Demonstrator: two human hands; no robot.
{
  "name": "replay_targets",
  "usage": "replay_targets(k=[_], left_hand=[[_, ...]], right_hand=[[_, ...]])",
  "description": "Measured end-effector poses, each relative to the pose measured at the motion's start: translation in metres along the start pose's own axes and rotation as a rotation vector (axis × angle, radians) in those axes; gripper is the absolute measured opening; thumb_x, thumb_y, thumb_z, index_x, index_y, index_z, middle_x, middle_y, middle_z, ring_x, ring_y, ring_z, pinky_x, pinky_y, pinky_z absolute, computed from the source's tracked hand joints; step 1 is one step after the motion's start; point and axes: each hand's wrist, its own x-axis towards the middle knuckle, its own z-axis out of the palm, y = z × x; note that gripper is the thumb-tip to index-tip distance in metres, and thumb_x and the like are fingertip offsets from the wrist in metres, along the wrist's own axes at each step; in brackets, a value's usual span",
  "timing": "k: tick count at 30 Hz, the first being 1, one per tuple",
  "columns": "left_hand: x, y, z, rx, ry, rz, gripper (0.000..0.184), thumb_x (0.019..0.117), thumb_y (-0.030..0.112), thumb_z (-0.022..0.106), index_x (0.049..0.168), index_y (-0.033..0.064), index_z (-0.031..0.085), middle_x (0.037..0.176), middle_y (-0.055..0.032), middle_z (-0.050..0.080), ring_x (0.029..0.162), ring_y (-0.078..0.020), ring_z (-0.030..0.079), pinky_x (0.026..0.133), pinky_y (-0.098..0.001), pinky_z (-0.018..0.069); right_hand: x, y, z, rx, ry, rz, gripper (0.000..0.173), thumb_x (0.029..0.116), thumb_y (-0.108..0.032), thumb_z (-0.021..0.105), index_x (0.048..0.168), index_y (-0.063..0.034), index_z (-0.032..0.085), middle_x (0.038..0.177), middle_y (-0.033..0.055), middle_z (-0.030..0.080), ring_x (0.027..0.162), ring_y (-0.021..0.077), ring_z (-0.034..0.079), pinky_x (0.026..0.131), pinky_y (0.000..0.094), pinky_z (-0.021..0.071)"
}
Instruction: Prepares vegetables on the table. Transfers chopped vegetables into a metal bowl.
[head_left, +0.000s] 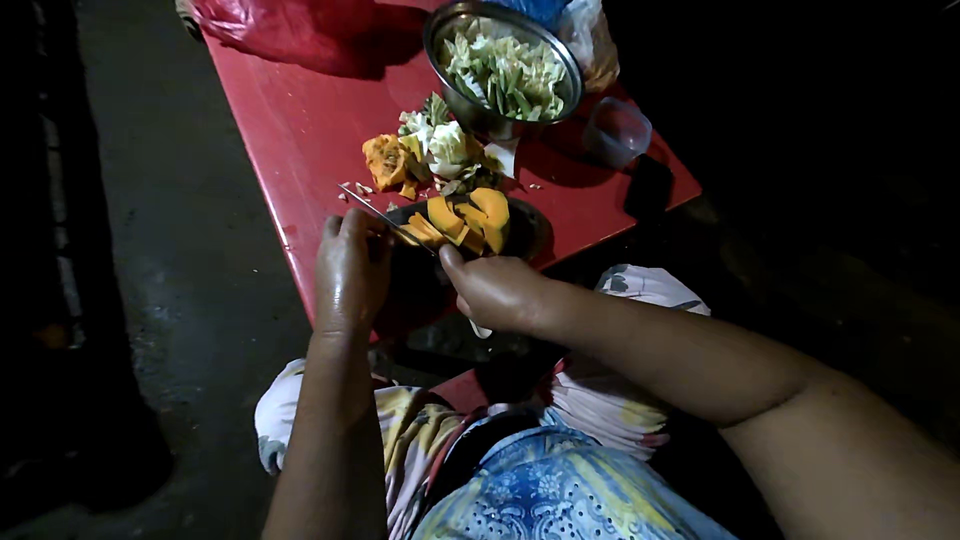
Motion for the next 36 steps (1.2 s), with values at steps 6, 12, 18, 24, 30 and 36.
replay_targets(k=[6, 12, 18, 24, 30, 36], left_hand=[[0.003, -0.004, -0.006, -0.035, -0.055, 0.016, 0.02, 0.1009, 0.005, 0.061, 0.12, -0.0016, 0.063, 0.119, -0.025, 0.062, 0.106, -0.0389, 0.065, 0.093, -0.0571, 0.0537], [0.001, -0.004, -0.003, 0.043, -0.11, 0.185, 0.078, 0.0765, 0.009, 0.089, 0.144, 0.0072, 0.05, 0.143, -0.0295, 0.048, 0.126, -0.0526, 0.051, 0.099, -0.0695, 0.046], [0.037, 0.009, 0.02, 0.266, -0.205, 0.523, 0.081, 0.0777, 0.057, 0.083, 0.148, 0.0317, 0.053, 0.159, -0.0076, 0.044, 0.143, -0.0454, 0.038, 0.104, -0.0724, 0.0365], [0.057, 0.011, 0.028, 0.355, -0.292, 0.523, 0.07, 0.0746, 0.058, 0.084, 0.133, 0.0232, 0.066, 0.139, -0.0032, 0.061, 0.132, -0.0368, 0.051, 0.102, -0.0691, 0.0403], [0.057, 0.007, 0.032, 0.379, -0.224, 0.625, 0.062, 0.0704, 0.032, 0.091, 0.127, 0.02, 0.069, 0.13, -0.0062, 0.064, 0.124, -0.0363, 0.056, 0.099, -0.0646, 0.0459], [0.061, 0.002, 0.029, 0.254, -0.154, 0.767, 0.031, 0.0844, 0.019, 0.073, 0.115, 0.0133, 0.074, 0.118, -0.0089, 0.07, 0.115, -0.0346, 0.062, 0.1, -0.0552, 0.0474]], right_hand=[[-0.019, 0.024, -0.009, 0.162, 0.059, -0.027, 0.04, 0.1078, -0.024, 0.048, 0.144, -0.0105, 0.038, 0.089, 0.0136, 0.067, 0.084, 0.0319, 0.071, 0.072, 0.0511, 0.0574], [-0.032, 0.067, -0.033, 0.463, 0.218, -0.152, 0.037, 0.1078, -0.025, 0.051, 0.141, -0.0114, 0.042, 0.077, 0.0098, 0.061, 0.054, 0.0213, 0.06, 0.049, 0.0405, 0.054], [-0.023, 0.111, -0.046, 0.769, 0.291, -0.199, 0.042, 0.1086, -0.024, 0.051, 0.147, -0.0127, 0.037, 0.081, 0.0118, 0.06, 0.048, 0.0185, 0.057, 0.046, 0.0359, 0.0538], [-0.019, 0.148, -0.027, 0.878, 0.431, -0.209, 0.035, 0.1077, -0.022, 0.053, 0.14, -0.0112, 0.042, 0.07, 0.0083, 0.056, 0.044, 0.0159, 0.054, 0.041, 0.0318, 0.0516], [-0.027, 0.174, -0.018, 0.954, 0.52, -0.171, 0.034, 0.1071, -0.023, 0.053, 0.138, -0.0134, 0.042, 0.067, 0.0067, 0.053, 0.041, 0.0142, 0.052, 0.038, 0.0294, 0.0508], [-0.029, 0.186, -0.015, 0.959, 0.578, -0.187, 0.032, 0.1066, -0.023, 0.054, 0.136, -0.0135, 0.043, 0.067, 0.0056, 0.053, 0.04, 0.0131, 0.052, 0.037, 0.029, 0.0504]])
